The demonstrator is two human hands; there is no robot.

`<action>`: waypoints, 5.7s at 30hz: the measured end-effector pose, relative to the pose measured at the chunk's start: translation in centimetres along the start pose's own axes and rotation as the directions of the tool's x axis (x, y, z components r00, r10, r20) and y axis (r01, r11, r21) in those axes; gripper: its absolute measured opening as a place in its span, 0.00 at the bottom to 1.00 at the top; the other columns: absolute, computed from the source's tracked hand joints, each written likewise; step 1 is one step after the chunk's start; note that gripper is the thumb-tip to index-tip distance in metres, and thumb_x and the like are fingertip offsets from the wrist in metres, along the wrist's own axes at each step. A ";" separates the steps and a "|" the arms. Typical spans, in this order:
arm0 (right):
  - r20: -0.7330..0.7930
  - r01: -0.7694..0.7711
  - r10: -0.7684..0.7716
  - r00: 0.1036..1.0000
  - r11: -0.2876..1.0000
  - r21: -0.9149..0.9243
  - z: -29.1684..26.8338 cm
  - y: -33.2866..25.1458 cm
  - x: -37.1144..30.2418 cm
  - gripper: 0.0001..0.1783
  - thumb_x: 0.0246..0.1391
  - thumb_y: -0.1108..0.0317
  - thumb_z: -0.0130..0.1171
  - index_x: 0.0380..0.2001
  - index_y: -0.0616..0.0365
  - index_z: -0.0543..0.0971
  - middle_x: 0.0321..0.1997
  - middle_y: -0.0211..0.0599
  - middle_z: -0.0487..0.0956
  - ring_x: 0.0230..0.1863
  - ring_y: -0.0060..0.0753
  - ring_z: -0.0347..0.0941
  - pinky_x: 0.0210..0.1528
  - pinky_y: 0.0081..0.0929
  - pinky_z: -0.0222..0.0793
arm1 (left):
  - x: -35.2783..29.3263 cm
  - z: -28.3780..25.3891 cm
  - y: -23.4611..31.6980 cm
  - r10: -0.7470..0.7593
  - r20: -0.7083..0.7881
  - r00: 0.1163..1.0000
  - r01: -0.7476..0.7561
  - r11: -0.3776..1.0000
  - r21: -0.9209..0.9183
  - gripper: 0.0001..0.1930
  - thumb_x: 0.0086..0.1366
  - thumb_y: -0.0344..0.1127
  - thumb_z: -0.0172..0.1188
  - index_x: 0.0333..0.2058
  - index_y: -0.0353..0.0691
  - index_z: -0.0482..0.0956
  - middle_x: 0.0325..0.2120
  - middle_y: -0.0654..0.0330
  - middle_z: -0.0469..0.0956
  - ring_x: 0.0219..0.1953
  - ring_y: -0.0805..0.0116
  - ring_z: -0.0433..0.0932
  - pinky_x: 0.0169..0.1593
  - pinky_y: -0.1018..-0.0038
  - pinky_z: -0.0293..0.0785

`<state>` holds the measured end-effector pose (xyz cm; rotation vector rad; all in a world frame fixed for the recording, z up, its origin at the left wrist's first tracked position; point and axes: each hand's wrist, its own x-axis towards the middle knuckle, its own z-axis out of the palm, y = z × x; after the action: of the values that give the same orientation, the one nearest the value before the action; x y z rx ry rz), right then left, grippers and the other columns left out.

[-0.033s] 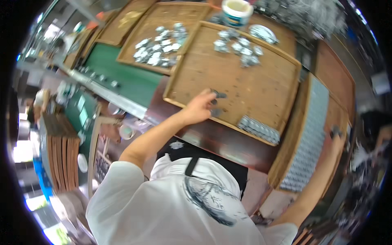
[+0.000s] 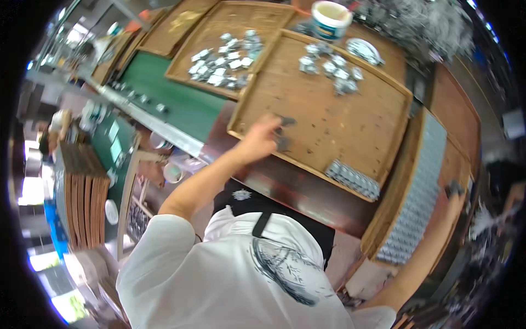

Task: Picking small electronic components from a pile and arranging them neatly into a gridded tray.

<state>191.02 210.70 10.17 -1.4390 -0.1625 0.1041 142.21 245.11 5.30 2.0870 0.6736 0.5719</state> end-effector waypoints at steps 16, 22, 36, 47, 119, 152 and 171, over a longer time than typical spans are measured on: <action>0.446 -0.195 0.225 0.866 0.974 -0.112 12.3 0.6 -20.5 0.18 0.60 0.72 0.58 0.53 0.61 0.74 0.46 0.35 0.78 0.40 0.25 0.77 0.36 0.23 0.77 | -11.3 -27.2 -24.0 -0.527 -0.691 0.495 0.853 0.445 0.272 0.22 0.58 0.39 0.53 0.53 0.43 0.75 0.39 0.50 0.82 0.46 0.51 0.80 0.50 0.55 0.75; 0.590 -0.149 0.271 0.760 0.957 -0.248 17.4 -1.3 -26.1 0.21 0.55 0.74 0.61 0.53 0.61 0.73 0.43 0.32 0.77 0.42 0.25 0.75 0.39 0.22 0.75 | -7.5 -17.4 -9.7 -0.592 -0.230 0.773 0.177 0.548 -0.817 0.20 0.60 0.18 0.47 0.51 0.37 0.75 0.42 0.56 0.80 0.46 0.66 0.80 0.46 0.71 0.79; 0.862 0.683 -0.160 0.482 0.685 -0.254 19.2 -5.5 -31.2 0.15 0.44 0.71 0.67 0.36 0.63 0.76 0.34 0.43 0.75 0.34 0.48 0.74 0.35 0.35 0.72 | -5.1 -0.3 10.3 0.005 0.131 0.991 0.107 0.548 -0.829 0.19 0.58 0.23 0.65 0.49 0.34 0.77 0.44 0.65 0.74 0.49 0.73 0.74 0.53 0.75 0.70; 0.882 0.766 -0.173 0.438 0.586 -0.265 16.0 -4.1 -29.1 0.12 0.41 0.76 0.66 0.30 0.63 0.74 0.30 0.42 0.72 0.32 0.49 0.73 0.32 0.41 0.70 | -5.2 4.4 11.0 -0.093 0.274 0.957 0.267 0.646 -0.715 0.18 0.60 0.20 0.59 0.50 0.33 0.75 0.45 0.59 0.69 0.48 0.68 0.72 0.51 0.75 0.70; 0.099 -0.336 0.433 0.896 0.806 -0.487 -0.4 1.9 -0.6 0.14 0.54 0.70 0.53 0.43 0.65 0.78 0.36 0.36 0.79 0.33 0.30 0.73 0.33 0.32 0.68 | 16.4 9.6 -0.1 -0.304 -0.265 0.915 0.286 0.952 -0.108 0.19 0.50 0.31 0.62 0.41 0.33 0.71 0.32 0.47 0.78 0.37 0.50 0.78 0.43 0.62 0.74; 0.763 0.599 -0.125 0.634 0.704 -0.382 15.8 -6.7 -29.1 0.18 0.49 0.63 0.70 0.33 0.63 0.73 0.31 0.44 0.76 0.32 0.46 0.77 0.31 0.33 0.73 | -2.5 2.8 11.9 0.005 0.276 0.961 0.237 0.496 -0.835 0.17 0.60 0.24 0.64 0.49 0.35 0.78 0.46 0.65 0.73 0.48 0.73 0.74 0.53 0.75 0.70; 0.773 0.731 -0.225 0.593 0.554 -0.399 15.9 -4.3 -29.9 0.13 0.39 0.75 0.62 0.31 0.62 0.72 0.33 0.46 0.73 0.37 0.52 0.73 0.37 0.42 0.71 | -2.3 6.7 12.7 0.227 0.056 0.972 -0.229 0.972 0.046 0.35 0.48 0.22 0.66 0.59 0.34 0.69 0.49 0.54 0.68 0.47 0.61 0.74 0.49 0.73 0.72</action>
<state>158.69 220.66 14.94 -1.9981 -1.3641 0.0428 147.80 233.43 11.93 2.2371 0.4259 0.6318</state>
